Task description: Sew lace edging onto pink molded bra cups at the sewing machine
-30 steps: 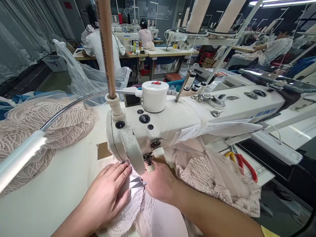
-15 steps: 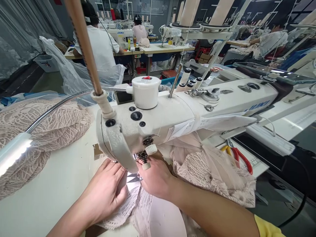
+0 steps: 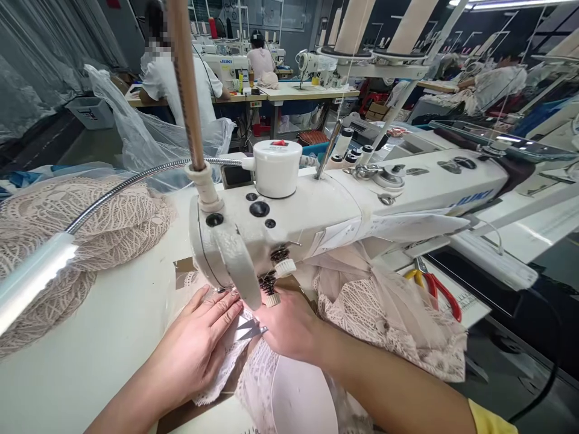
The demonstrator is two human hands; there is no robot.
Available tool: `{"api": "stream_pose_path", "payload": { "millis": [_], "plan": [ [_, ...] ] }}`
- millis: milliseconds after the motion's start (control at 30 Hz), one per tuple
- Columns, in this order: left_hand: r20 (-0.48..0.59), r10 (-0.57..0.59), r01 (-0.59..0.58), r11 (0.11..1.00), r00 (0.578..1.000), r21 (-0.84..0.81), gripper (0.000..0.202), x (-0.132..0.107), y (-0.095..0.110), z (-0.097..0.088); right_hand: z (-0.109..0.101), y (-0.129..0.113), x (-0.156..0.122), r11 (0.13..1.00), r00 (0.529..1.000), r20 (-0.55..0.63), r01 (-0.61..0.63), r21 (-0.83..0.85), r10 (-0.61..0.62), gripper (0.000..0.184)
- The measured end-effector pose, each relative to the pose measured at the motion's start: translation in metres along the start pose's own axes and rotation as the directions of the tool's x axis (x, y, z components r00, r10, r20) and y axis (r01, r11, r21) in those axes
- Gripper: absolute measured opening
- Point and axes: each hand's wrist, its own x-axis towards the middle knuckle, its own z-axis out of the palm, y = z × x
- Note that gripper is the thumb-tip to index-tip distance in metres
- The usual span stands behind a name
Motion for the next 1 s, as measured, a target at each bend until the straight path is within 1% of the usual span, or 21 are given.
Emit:
{"api": "stream_pose_path", "payload": {
  "millis": [167, 233, 300, 367, 500, 600, 733, 800, 933, 1000],
  "plan": [
    [-0.006, -0.032, 0.032, 0.999, 0.999, -0.018, 0.054, 0.002, -0.002, -0.001, 0.002, -0.002, 0.002, 1.000, 1.000, -0.025, 0.010, -0.019, -0.011, 0.033],
    [-0.003, -0.045, 0.045, 0.999, 0.999, -0.022, 0.053, 0.003, -0.004, -0.001, 0.004, -0.002, 0.002, 1.000, 1.000, -0.021, 0.000, -0.029, -0.001, 0.035],
    [-0.001, -0.066, 0.066, 0.997, 0.998, -0.029, 0.052, 0.003, -0.005, 0.000, 0.004, -0.002, 0.002, 1.000, 1.000, -0.016, -0.004, -0.025, 0.004, 0.035],
    [-0.021, -0.065, 0.064, 0.998, 0.998, -0.029, 0.051, 0.003, -0.006, 0.002, 0.004, -0.002, 0.001, 1.000, 1.000, -0.010, 0.001, -0.008, -0.001, 0.036],
    [-0.107, 0.027, -0.027, 1.000, 0.994, -0.002, 0.042, 0.002, -0.009, 0.009, 0.002, -0.001, 0.000, 1.000, 1.000, -0.002, 0.012, -0.003, -0.012, 0.032],
    [-0.129, 0.065, -0.068, 0.998, 0.990, -0.018, 0.039, 0.001, -0.010, 0.013, 0.001, -0.001, 0.000, 0.999, 1.000, 0.014, 0.023, -0.022, -0.023, 0.032],
    [-0.101, 0.044, -0.052, 0.996, 0.994, -0.077, 0.042, 0.001, -0.011, 0.011, 0.001, -0.002, 0.001, 0.999, 0.999, 0.023, 0.028, -0.020, -0.028, 0.032],
    [-0.095, 0.035, -0.042, 0.996, 0.995, -0.076, 0.041, 0.003, -0.012, 0.009, 0.002, -0.001, 0.002, 1.000, 1.000, 0.010, 0.015, -0.008, -0.015, 0.032],
    [-0.103, 0.012, -0.015, 1.000, 0.995, -0.025, 0.040, 0.007, -0.015, 0.007, 0.007, -0.001, 0.004, 1.000, 1.000, 0.004, -0.025, -0.001, 0.025, 0.023],
    [-0.096, -0.018, 0.015, 0.999, 0.995, -0.036, 0.038, 0.007, -0.016, 0.007, 0.010, 0.000, 0.005, 0.999, 0.999, 0.012, -0.037, -0.002, 0.037, 0.019]
  ]
}}
